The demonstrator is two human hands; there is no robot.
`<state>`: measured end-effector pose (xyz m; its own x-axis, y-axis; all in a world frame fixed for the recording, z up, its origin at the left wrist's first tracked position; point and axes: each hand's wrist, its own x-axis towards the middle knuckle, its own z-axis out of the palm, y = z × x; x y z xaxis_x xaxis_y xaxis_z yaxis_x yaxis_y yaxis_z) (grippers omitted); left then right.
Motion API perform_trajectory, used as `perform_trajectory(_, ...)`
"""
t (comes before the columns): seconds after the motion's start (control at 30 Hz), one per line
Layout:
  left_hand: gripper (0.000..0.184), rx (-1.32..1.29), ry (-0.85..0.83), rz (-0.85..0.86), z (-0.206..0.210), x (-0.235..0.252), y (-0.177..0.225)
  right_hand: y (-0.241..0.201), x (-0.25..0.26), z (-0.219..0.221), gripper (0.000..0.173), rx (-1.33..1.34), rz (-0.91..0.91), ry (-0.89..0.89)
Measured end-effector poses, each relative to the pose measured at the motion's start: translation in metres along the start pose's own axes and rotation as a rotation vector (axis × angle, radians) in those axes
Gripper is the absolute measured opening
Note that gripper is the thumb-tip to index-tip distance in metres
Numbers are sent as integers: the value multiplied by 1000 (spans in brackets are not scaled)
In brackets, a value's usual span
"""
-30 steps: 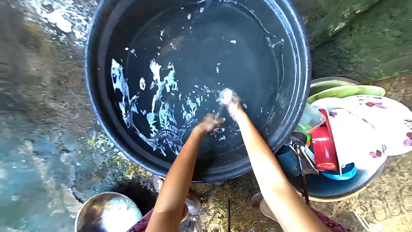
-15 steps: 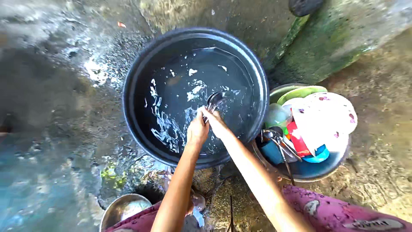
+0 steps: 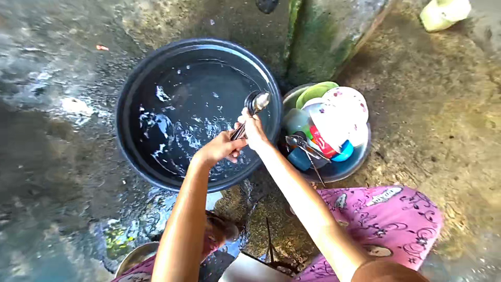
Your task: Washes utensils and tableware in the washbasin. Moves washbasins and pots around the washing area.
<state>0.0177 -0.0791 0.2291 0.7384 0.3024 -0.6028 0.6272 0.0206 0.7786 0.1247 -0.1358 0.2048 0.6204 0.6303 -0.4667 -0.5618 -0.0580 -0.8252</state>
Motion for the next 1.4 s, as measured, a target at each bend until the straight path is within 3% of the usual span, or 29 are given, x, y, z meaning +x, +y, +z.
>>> perform_trajectory(0.07, 30, 178, -142, -67, -4, -8, 10, -19, 0, -43, 26, -65, -92, 82)
perform_trajectory(0.13, 34, 226, -145, -70, -16, -15, 7, -37, 8, -109, 42, -439, -88, 150)
perform_trajectory(0.27, 37, 203, -23, -97, -44, -22, -8, -47, 18, -210, 48, -1172, 258, 99)
perform_trajectory(0.43, 37, 282, 49, -138, -61, -26, -22, -9, 22, -245, 40, -1437, 527, 77)
perform_trajectory(0.53, 37, 293, 97, -156, -74, -35, -26, 8, 26, -256, 42, -1429, 537, 155)
perform_trajectory(0.63, 36, 314, 146, -134, -87, -44, -30, 22, 32, -266, 55, -1424, 493, 245)
perform_trajectory(0.8, 32, 289, 185, -162, -90, -52, -21, 20, 36, -265, 59, -1531, 416, 251)
perform_trajectory(0.93, 30, 158, 186, -12, -88, -56, -13, 9, 29, -232, 46, -1582, 310, 281)
perform_trajectory(1.03, 31, -23, 249, 102, -80, -47, -8, -15, 18, -182, 35, -1555, 25, 236)
perform_trajectory(1.1, 34, 156, 271, 58, -77, -30, -13, -24, 13, -143, 36, -1503, -224, 173)
perform_trajectory(1.17, 38, 530, 149, -74, -72, -5, -29, -19, 16, -111, 34, -1490, -405, 26)
perform_trajectory(1.23, 40, 750, -55, -178, -65, 19, -55, -2, 27, -88, 31, -1532, -454, -221)
perform_trajectory(1.3, 40, 673, -145, -199, -63, 37, -87, 20, 46, -81, 29, -1585, -379, -487)
perform_trajectory(1.4, 44, 537, 15, -213, -87, 58, -141, 50, 92, -97, 27, -1636, -211, -716)
